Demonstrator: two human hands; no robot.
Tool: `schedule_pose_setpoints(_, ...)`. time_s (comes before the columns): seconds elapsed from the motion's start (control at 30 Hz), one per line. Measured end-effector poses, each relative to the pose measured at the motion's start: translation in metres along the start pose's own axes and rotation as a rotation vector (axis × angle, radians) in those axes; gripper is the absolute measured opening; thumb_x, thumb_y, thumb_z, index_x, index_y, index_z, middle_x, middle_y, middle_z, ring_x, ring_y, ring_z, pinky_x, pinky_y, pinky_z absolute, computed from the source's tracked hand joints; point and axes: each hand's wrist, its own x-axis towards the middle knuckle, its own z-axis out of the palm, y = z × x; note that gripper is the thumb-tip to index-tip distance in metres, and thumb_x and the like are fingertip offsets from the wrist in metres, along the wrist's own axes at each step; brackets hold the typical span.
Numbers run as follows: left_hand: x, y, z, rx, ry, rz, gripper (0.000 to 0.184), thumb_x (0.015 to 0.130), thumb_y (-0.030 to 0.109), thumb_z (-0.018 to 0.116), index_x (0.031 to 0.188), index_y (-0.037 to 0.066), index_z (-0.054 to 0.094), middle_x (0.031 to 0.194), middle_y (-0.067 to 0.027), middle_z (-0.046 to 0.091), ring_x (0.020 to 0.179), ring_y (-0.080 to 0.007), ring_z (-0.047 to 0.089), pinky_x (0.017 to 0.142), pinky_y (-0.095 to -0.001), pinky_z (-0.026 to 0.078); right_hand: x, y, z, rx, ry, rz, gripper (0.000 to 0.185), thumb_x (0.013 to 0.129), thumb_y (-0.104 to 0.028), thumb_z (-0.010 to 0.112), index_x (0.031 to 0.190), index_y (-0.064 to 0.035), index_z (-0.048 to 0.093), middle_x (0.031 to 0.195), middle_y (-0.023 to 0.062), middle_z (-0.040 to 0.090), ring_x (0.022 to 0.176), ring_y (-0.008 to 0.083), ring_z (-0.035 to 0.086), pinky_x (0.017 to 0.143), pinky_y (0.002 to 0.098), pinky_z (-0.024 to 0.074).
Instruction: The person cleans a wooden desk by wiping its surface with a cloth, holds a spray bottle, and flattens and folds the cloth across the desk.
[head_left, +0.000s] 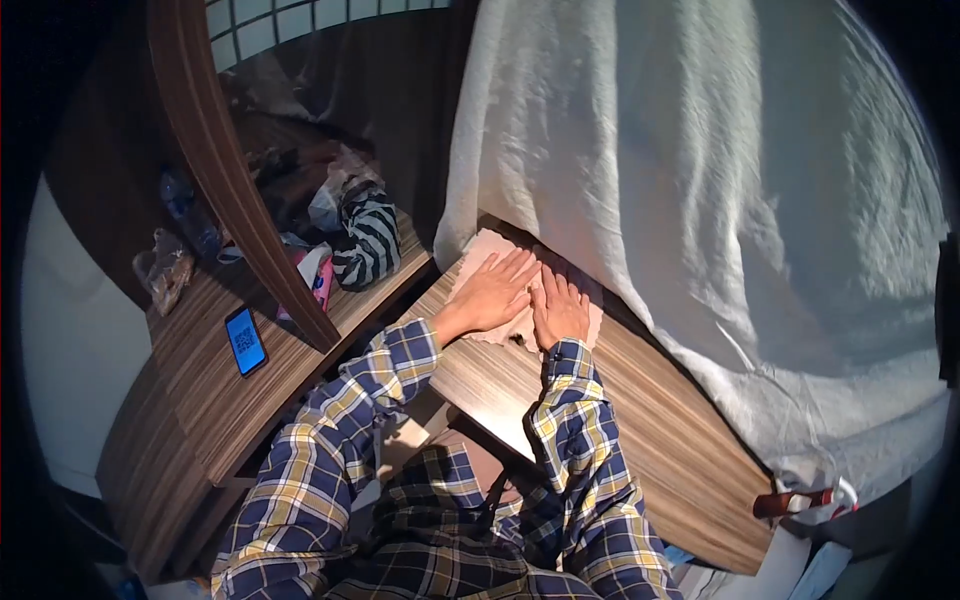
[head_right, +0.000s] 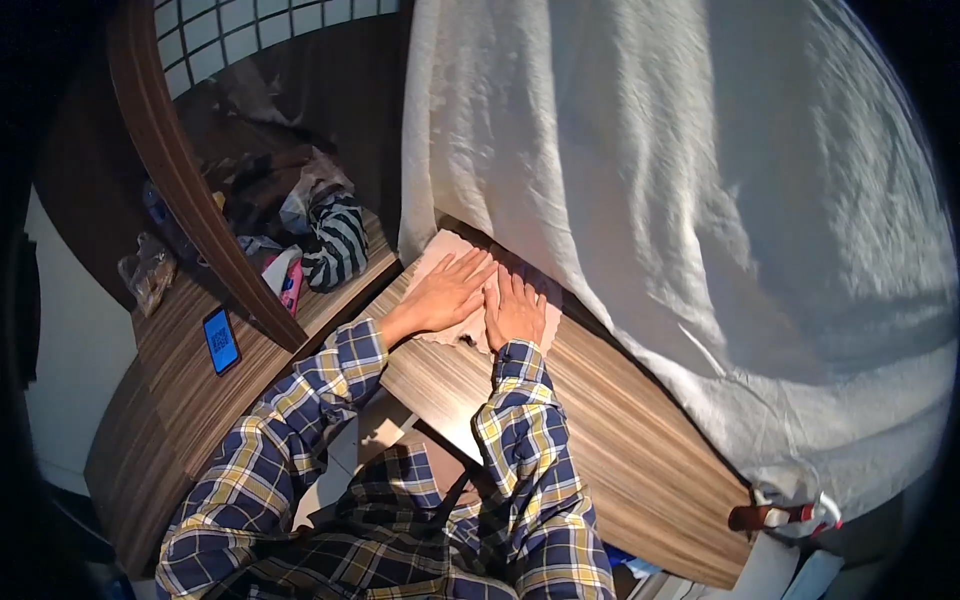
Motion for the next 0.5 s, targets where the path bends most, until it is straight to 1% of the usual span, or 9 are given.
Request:
schedule_pose_setpoints(0.03,-0.007,0.000,-0.001,-0.068,0.031,0.037,0.065,0.100,0.039,0.040,0.152,0.002,0.026,0.157,-0.0192,0.027,0.147,-0.0310,0.023,0.120,-0.0478,0.016,-0.007,0.003,-0.008,0.032,-0.104,0.056,0.053,0.102,-0.042,0.034,0.146,-0.0147,0.042,0.145,0.0114,0.047,0.134,0.0303,0.042,0.112,0.0501,0.0269)
schedule_pose_setpoints(0.13,-0.026,0.004,-0.018,-0.204,0.028,0.094,0.069,0.101,0.044,0.038,0.154,0.005,0.019,0.160,-0.0147,0.021,0.149,-0.0275,0.018,0.120,-0.0476,0.013,-0.039,0.017,-0.001,-0.007,-0.013,0.001,0.053,0.101,-0.041,0.034,0.147,-0.0150,0.040,0.153,0.0117,0.037,0.142,0.0298,0.033,0.117,0.0496,0.0193)
schedule_pose_setpoints(0.17,-0.029,0.004,-0.018,-0.218,0.019,0.048,0.068,0.101,0.044,0.038,0.154,0.005,0.019,0.160,-0.0150,0.021,0.149,-0.0276,0.017,0.120,-0.0471,0.011,-0.047,0.013,-0.011,0.033,-0.083,0.020,0.053,0.101,-0.040,0.036,0.148,-0.0154,0.040,0.157,0.0115,0.030,0.145,0.0290,0.027,0.119,0.0494,0.0156)
schedule_pose_setpoints(0.2,-0.034,0.004,-0.018,-0.243,0.004,0.002,0.067,0.102,0.043,0.037,0.154,0.005,0.019,0.160,-0.0153,0.021,0.149,-0.0276,0.016,0.120,-0.0465,0.010,-0.055,0.005,-0.023,0.052,-0.116,0.057,0.052,0.101,-0.039,0.037,0.148,-0.0155,0.040,0.156,0.0125,0.032,0.145,0.0296,0.029,0.119,0.0500,0.0157)
schedule_pose_setpoints(0.27,-0.036,0.009,-0.018,-0.193,0.051,-0.063,0.068,0.102,0.043,0.035,0.153,0.001,0.020,0.159,-0.0196,0.020,0.149,-0.0302,0.015,0.120,-0.0466,0.008,-0.058,0.002,-0.027,0.093,0.011,-0.003,0.052,0.101,-0.038,0.038,0.147,-0.0159,0.041,0.156,0.0131,0.032,0.145,0.0302,0.028,0.119,0.0506,0.0153)
schedule_pose_setpoints(0.33,-0.033,0.018,-0.020,-0.178,-0.003,-0.347,0.068,0.103,0.043,0.035,0.151,-0.004,0.023,0.157,-0.0271,0.019,0.149,-0.0364,0.013,0.120,-0.0479,0.008,-0.047,0.000,-0.027,0.123,0.033,-0.058,0.052,0.100,-0.039,0.039,0.147,-0.0165,0.041,0.156,0.0135,0.033,0.145,0.0309,0.028,0.118,0.0511,0.0149)
schedule_pose_setpoints(0.37,-0.031,0.020,-0.014,-0.209,0.039,-0.345,0.072,0.101,0.044,0.037,0.147,-0.010,0.027,0.154,-0.0333,0.020,0.148,-0.0411,0.013,0.120,-0.0490,0.009,-0.045,-0.001,-0.024,0.151,0.048,-0.118,0.053,0.100,-0.041,0.039,0.147,-0.0172,0.042,0.155,0.0139,0.033,0.145,0.0315,0.028,0.118,0.0517,0.0145)
schedule_pose_setpoints(0.47,-0.025,0.021,0.003,-0.037,0.092,-0.307,0.072,0.100,0.045,0.039,0.147,-0.009,0.028,0.154,-0.0335,0.020,0.147,-0.0418,0.016,0.119,-0.0497,0.011,-0.035,-0.003,-0.001,-0.025,0.006,-0.062,0.055,0.100,-0.045,0.037,0.148,-0.0194,0.040,0.157,0.0127,0.031,0.146,0.0309,0.026,0.119,0.0506,0.0132)
schedule_pose_setpoints(0.5,-0.019,0.017,0.006,-0.029,0.149,-0.294,0.074,0.098,0.045,0.041,0.147,-0.009,0.028,0.153,-0.0331,0.023,0.146,-0.0422,0.018,0.119,-0.0499,0.012,-0.027,-0.002,0.004,-0.041,0.049,-0.056,0.056,0.099,-0.048,0.037,0.149,-0.0217,0.039,0.153,0.0133,0.036,0.142,0.0323,0.033,0.117,0.0504,0.0199)
